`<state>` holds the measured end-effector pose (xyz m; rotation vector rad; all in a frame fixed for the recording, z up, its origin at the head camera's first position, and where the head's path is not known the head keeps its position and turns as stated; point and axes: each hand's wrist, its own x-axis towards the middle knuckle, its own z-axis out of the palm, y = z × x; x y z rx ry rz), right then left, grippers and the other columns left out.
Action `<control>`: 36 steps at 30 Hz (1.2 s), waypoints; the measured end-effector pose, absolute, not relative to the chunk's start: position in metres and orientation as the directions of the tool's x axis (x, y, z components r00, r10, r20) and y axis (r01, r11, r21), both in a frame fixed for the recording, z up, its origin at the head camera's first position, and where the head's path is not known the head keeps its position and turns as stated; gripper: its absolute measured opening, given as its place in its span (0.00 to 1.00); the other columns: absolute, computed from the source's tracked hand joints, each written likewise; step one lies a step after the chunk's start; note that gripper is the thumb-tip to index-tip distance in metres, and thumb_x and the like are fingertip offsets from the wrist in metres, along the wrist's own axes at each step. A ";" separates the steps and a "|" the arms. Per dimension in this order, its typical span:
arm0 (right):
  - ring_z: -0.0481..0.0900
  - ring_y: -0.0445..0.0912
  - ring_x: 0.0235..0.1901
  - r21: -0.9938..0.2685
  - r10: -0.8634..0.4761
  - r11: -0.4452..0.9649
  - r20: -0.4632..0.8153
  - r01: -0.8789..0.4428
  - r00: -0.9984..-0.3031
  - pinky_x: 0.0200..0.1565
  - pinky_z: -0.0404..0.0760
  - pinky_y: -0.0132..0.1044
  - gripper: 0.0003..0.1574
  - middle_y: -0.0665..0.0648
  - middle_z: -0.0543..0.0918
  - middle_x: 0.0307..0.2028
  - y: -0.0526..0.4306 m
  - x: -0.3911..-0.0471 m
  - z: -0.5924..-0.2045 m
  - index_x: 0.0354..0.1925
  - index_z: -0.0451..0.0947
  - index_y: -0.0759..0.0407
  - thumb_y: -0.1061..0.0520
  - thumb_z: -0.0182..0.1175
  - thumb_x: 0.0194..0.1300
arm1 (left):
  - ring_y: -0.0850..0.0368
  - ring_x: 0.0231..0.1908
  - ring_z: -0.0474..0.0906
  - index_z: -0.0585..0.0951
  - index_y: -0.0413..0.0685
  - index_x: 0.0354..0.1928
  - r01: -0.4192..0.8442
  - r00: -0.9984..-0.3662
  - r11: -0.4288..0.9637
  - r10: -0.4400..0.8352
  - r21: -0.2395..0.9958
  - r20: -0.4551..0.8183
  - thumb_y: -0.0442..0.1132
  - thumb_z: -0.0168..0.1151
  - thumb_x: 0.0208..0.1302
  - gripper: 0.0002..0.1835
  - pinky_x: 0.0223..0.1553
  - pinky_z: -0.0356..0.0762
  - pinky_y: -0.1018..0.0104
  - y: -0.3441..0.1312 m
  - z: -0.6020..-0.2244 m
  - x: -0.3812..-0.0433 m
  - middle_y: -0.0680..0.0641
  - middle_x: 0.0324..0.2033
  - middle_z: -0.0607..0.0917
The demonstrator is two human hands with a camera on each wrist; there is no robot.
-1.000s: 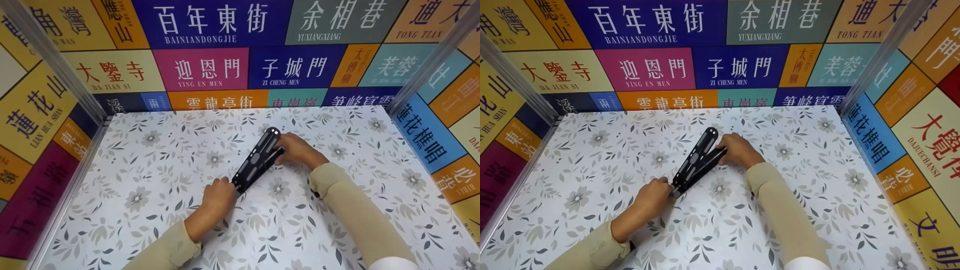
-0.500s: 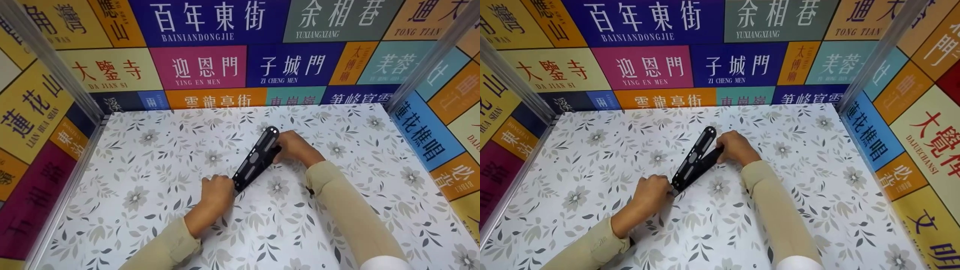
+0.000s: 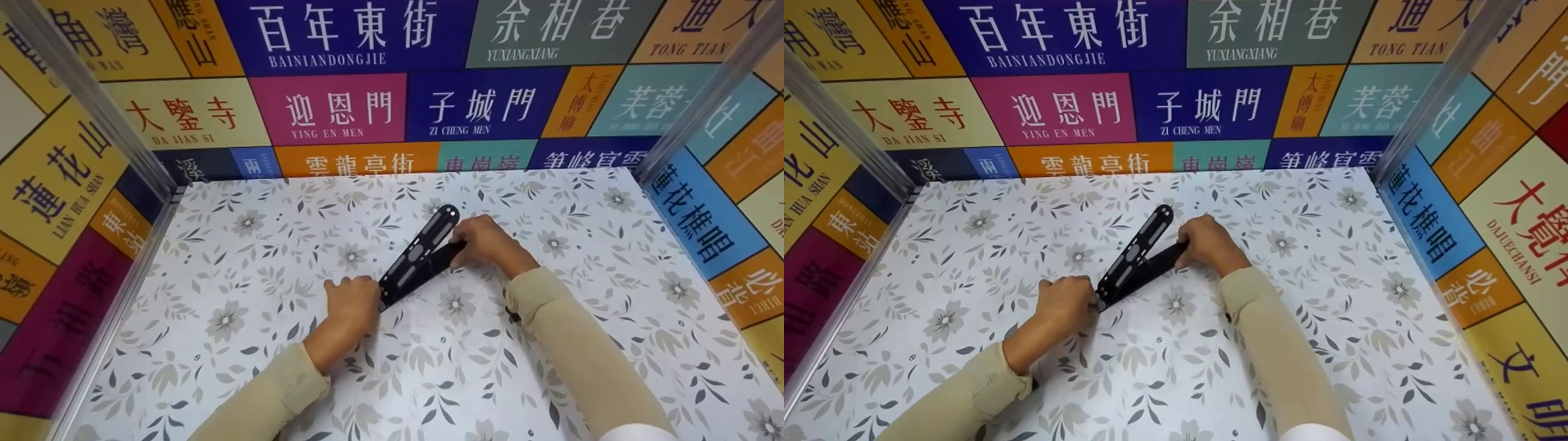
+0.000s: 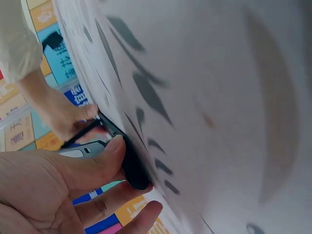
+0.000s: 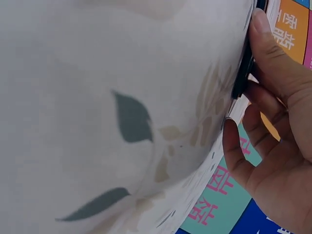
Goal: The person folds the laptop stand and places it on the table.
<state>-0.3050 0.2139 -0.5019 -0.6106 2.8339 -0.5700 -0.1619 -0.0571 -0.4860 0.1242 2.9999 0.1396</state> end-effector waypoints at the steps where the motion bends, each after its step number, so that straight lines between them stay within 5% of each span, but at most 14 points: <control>1: 0.80 0.56 0.50 -0.415 -0.422 0.839 -0.086 -0.352 -0.903 0.59 0.77 0.51 0.31 0.57 0.90 0.45 0.214 -0.303 -0.503 0.45 0.89 0.57 0.50 0.86 0.41 | 0.42 0.45 0.82 0.88 0.48 0.40 0.070 -0.987 0.993 0.083 0.098 -0.138 0.34 0.68 0.57 0.09 0.59 0.69 0.34 -0.059 -0.486 -0.164 0.47 0.42 0.88; 6: 0.81 0.58 0.49 -0.437 -0.363 0.844 -0.038 -0.311 -0.931 0.57 0.78 0.51 0.29 0.56 0.91 0.40 0.214 -0.290 -0.504 0.40 0.90 0.57 0.49 0.87 0.38 | 0.41 0.47 0.82 0.86 0.47 0.43 0.037 -0.986 0.995 0.051 0.090 -0.161 0.33 0.71 0.53 0.14 0.61 0.68 0.33 -0.065 -0.484 -0.177 0.45 0.44 0.88; 13: 0.81 0.56 0.42 -0.445 -0.291 0.861 -0.034 -0.247 -0.956 0.48 0.82 0.50 0.26 0.56 0.88 0.36 0.210 -0.273 -0.501 0.33 0.87 0.56 0.46 0.86 0.37 | 0.40 0.50 0.82 0.84 0.45 0.46 0.033 -0.981 0.998 0.044 0.056 -0.191 0.35 0.84 0.30 0.32 0.63 0.65 0.29 -0.074 -0.481 -0.198 0.44 0.46 0.87; 23: 0.82 0.55 0.35 -0.431 -0.183 0.889 -0.026 -0.155 -0.983 0.37 0.82 0.50 0.30 0.58 0.86 0.33 0.195 -0.251 -0.502 0.27 0.85 0.59 0.42 0.87 0.35 | 0.39 0.52 0.82 0.84 0.46 0.47 0.052 -0.982 0.997 0.063 0.063 -0.176 0.30 0.74 0.46 0.22 0.64 0.59 0.23 -0.089 -0.484 -0.228 0.43 0.50 0.86; 29: 0.82 0.53 0.32 -0.402 -0.114 0.912 -0.062 -0.079 -0.992 0.32 0.81 0.48 0.34 0.58 0.85 0.33 0.189 -0.240 -0.501 0.28 0.83 0.59 0.37 0.86 0.34 | 0.39 0.49 0.83 0.85 0.52 0.33 0.074 -0.985 0.985 0.096 0.154 -0.142 0.30 0.71 0.48 0.11 0.65 0.52 0.18 -0.101 -0.489 -0.243 0.43 0.44 0.88; 36: 0.72 0.49 0.22 -0.350 -0.108 0.934 -0.083 -0.073 -0.991 0.22 0.71 0.43 0.36 0.53 0.75 0.20 0.185 -0.229 -0.498 0.14 0.72 0.53 0.33 0.85 0.33 | 0.42 0.52 0.83 0.89 0.63 0.32 0.140 -0.970 0.967 0.177 0.214 -0.166 0.27 0.71 0.45 0.18 0.64 0.49 0.14 -0.111 -0.494 -0.256 0.50 0.45 0.89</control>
